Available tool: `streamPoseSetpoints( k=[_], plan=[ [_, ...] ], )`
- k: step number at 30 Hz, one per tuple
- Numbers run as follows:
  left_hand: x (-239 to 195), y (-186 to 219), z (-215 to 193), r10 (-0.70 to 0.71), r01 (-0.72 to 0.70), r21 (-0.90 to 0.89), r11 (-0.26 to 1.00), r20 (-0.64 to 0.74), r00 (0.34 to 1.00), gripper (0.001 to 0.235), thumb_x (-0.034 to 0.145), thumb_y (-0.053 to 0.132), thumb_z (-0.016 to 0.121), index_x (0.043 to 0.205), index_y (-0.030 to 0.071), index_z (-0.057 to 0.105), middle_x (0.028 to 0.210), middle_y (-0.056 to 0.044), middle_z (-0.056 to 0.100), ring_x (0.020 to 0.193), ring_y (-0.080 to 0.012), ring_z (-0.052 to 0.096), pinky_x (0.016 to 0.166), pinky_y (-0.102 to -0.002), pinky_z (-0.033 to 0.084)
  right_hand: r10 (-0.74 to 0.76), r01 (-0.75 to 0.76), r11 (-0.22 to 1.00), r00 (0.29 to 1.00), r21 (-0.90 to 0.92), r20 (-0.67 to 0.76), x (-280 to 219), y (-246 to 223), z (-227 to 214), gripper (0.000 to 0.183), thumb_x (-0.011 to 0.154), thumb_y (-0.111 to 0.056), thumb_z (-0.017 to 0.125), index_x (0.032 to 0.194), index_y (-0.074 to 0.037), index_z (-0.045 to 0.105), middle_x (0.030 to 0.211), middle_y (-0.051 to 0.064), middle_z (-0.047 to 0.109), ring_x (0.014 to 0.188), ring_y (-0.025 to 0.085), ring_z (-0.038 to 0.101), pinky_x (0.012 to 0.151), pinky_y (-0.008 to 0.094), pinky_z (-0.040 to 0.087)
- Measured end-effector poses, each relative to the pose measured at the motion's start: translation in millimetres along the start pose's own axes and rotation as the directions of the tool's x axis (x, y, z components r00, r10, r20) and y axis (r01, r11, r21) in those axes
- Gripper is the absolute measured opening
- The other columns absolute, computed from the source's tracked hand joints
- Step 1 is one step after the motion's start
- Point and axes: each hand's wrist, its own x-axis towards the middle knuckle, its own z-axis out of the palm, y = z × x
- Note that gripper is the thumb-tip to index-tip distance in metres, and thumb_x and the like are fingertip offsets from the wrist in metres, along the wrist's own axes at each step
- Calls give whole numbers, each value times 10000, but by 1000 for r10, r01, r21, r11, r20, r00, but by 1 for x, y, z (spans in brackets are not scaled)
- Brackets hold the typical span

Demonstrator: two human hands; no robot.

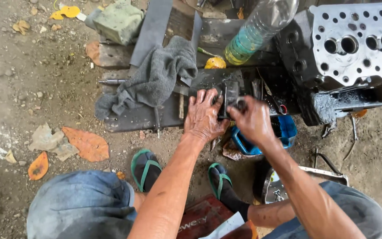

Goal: The person scrubs a cylindrical metal part on a flat surface using a brush and liquid. They then dip the part into a tray of liquid and place it into a blue container. The person repeats this process with another part.

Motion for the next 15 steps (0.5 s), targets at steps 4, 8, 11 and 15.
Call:
streamPoseSetpoints(
  k=[4,8,11,15],
  plan=[
    [-2,-1,2,2,-2,-7,1000,25,1000,661,696,455,731,1265,120,701,1323,-34,494,1261,-315,454,906,-455,434,-90,80,992,991,-100,-103,31,26,23,452,892,-519,793,909,-75,714,695,188,697,769,420,719,684,568,552],
    [2,0,-4,14,-15,-18,1000,-48,999,625,708,429,743,1242,105,718,1295,-51,510,1249,-328,459,899,-458,433,-15,9,999,987,-39,-157,53,16,17,348,863,-401,838,930,-76,734,722,157,714,798,390,731,709,531,557],
    [1,2,-2,-2,1,-27,1000,-41,999,585,747,426,705,1235,104,717,1292,-47,508,1259,-314,450,904,-448,429,43,-43,999,996,-5,-73,6,-6,4,318,872,-371,817,979,-80,750,757,168,738,792,392,737,725,526,567],
    [-1,1,1,2,-2,4,1000,7,1000,650,700,454,728,1258,120,704,1301,-29,479,1261,-298,434,906,-440,429,-118,117,993,981,-14,-157,12,7,16,399,929,-433,785,977,-44,715,795,242,710,819,455,709,717,588,541]
  ],
)
